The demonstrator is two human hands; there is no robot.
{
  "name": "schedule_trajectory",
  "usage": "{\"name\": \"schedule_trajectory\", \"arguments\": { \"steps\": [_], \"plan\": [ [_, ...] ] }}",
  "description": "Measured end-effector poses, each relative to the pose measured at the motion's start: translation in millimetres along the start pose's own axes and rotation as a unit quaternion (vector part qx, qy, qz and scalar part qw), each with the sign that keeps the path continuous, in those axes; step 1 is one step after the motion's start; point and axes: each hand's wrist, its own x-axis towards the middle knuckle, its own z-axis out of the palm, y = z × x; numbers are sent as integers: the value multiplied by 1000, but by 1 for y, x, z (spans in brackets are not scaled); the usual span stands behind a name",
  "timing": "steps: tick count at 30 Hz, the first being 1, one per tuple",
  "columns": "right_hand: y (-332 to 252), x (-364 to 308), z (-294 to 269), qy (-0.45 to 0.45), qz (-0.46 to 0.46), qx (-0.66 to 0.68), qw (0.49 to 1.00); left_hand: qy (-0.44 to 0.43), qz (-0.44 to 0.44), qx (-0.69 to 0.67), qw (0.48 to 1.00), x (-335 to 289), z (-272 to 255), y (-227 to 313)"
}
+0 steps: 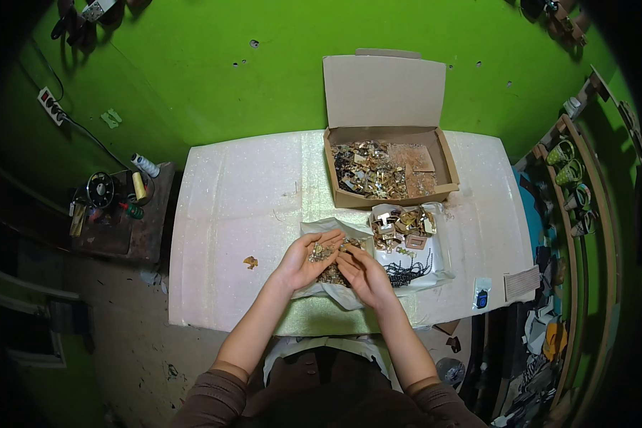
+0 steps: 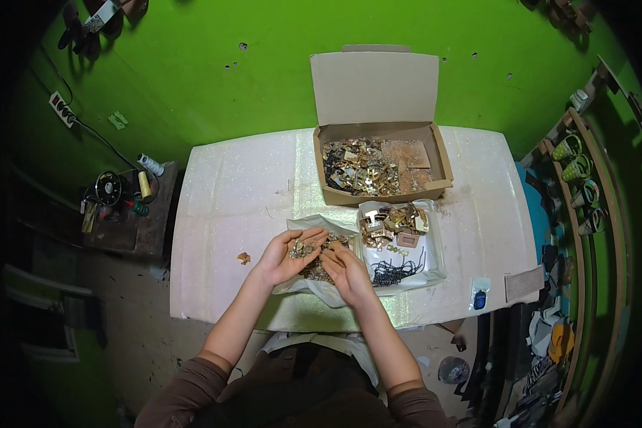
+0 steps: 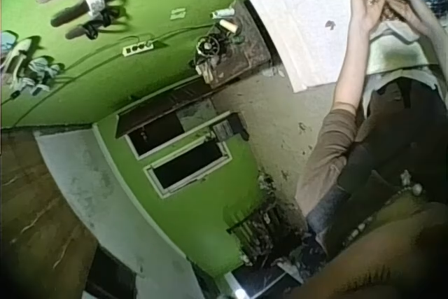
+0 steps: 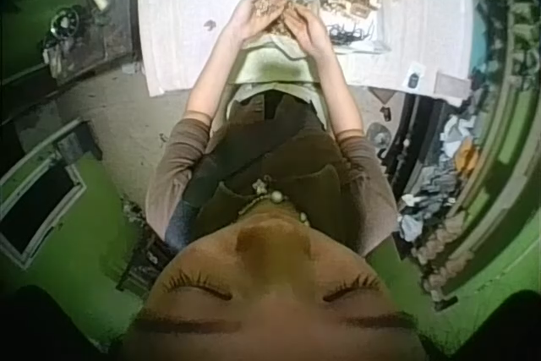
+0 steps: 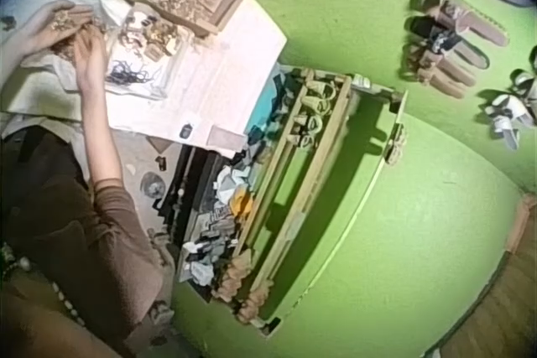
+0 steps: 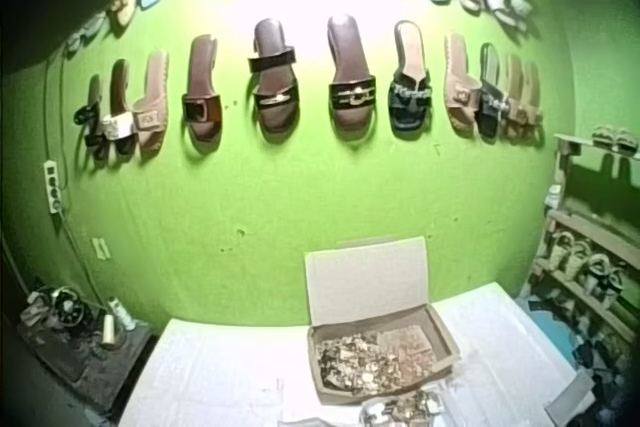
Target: Manually sorting various metal shoe accessories and buckles from a large box into smaller containers.
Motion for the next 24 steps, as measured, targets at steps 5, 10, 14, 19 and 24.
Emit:
{"name": "schedule_trajectory", "arguments": {
  "steps": [5,10,14,19,24],
  "plan": [
    [12,31,8,27,113,247,962,35,14,141,989,5,16,-4],
    [27,47,7,30,138,248,958,78,73,248,963,19,9,-15],
    [31,50,1,46,158,257,952,98,73,238,963,23,1,-12],
    [19,46,-7,62,129,234,962,120,83,226,963,21,-11,-6],
    [1,43,-10,75,97,164,979,121,67,232,963,19,-16,-8]
  ]
}}
